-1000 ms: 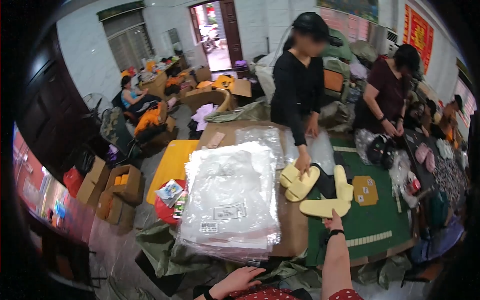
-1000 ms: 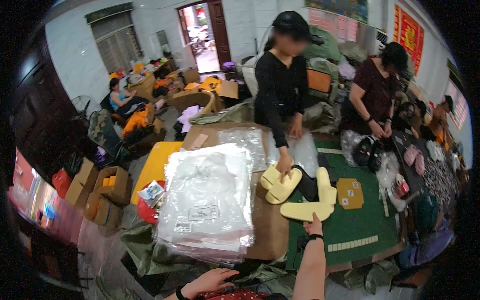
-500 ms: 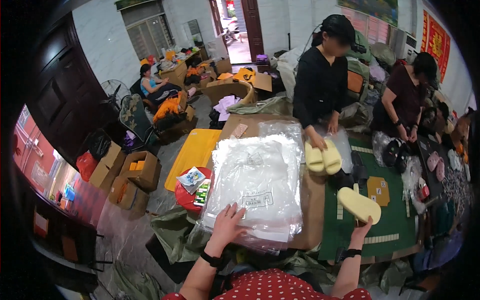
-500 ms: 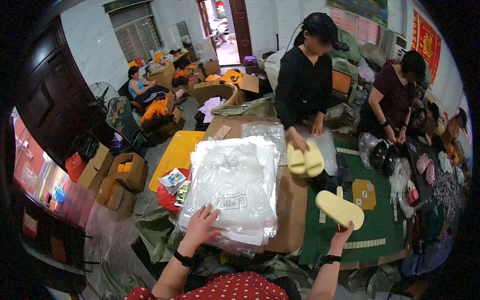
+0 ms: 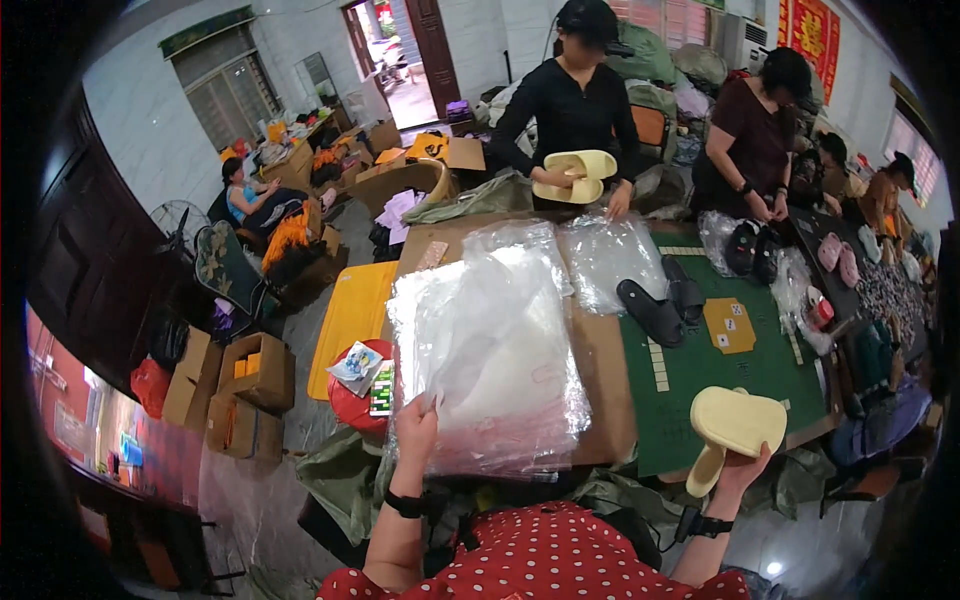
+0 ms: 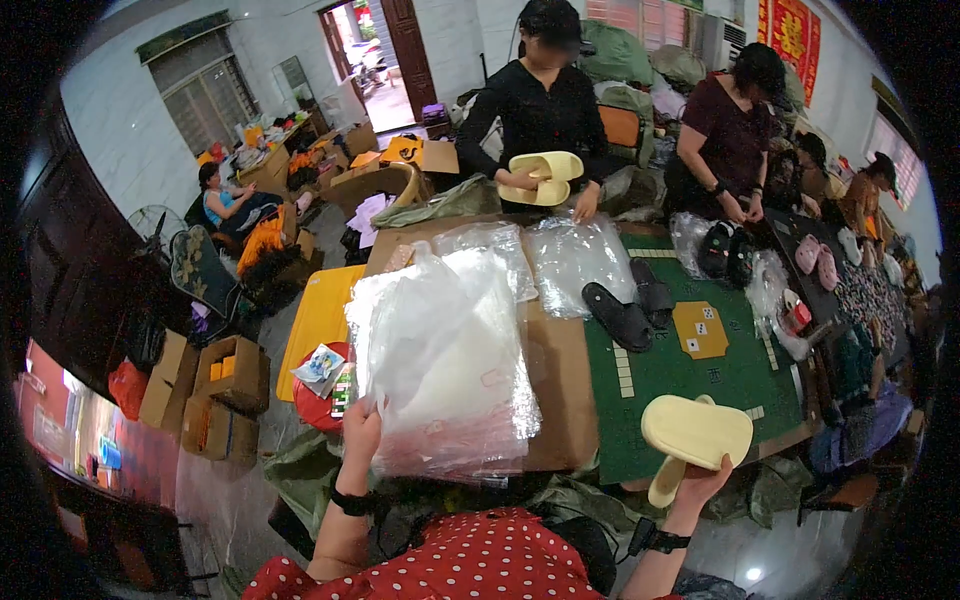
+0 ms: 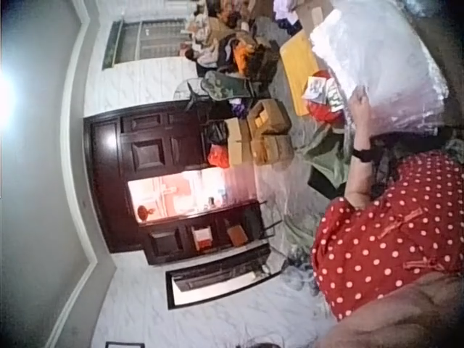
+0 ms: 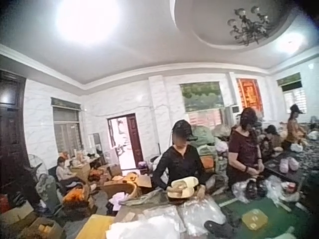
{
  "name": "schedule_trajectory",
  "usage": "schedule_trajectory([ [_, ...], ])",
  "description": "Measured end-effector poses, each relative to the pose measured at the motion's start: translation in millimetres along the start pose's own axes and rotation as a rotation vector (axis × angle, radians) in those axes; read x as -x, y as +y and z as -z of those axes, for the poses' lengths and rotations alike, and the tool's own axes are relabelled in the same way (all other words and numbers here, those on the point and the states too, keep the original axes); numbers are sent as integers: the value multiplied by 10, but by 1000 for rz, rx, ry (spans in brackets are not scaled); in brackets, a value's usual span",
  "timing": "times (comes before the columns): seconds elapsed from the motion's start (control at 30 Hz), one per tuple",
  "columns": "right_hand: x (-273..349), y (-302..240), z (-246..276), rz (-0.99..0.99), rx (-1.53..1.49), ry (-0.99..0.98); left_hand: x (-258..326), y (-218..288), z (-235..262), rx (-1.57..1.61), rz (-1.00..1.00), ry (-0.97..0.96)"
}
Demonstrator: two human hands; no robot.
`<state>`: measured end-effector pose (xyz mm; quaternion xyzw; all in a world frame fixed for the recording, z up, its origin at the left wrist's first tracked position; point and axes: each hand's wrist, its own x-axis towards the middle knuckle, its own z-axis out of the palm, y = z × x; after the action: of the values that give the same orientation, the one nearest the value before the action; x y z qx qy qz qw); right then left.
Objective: The recorder is bagging and organizing various pairs of slippers at a packing station.
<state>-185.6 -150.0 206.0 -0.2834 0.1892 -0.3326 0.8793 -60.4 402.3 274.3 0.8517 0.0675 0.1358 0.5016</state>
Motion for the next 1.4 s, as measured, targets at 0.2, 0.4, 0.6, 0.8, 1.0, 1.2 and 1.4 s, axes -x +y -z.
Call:
schedule_trajectory([
  [0.2, 298, -239, -63, 84, -20, 118, 84, 522, -690, 141, -287, -65],
  [0.4, 535, -591, -180, 151, -12, 201, 423, 1156, -1908, -5, -796, -378],
  [0.6, 715, -1032, 135, 123, -27, 196, 872, 688, -3206, -124, -756, -616],
  [0.8, 791, -1404, 462, 185, 160, 1, 913, -180, -3794, -407, -677, -642],
  [1.0, 879, -1566, 140, 174, 244, 42, 898, -529, -3867, -720, -322, -938],
  [1.2, 849, -1252, -505, 27, 261, -94, 1094, -103, -3454, -784, -370, -947],
  [1.4, 404, -784, -823, 140, 556, -282, 959, 1211, -2160, 789, 139, -972],
])
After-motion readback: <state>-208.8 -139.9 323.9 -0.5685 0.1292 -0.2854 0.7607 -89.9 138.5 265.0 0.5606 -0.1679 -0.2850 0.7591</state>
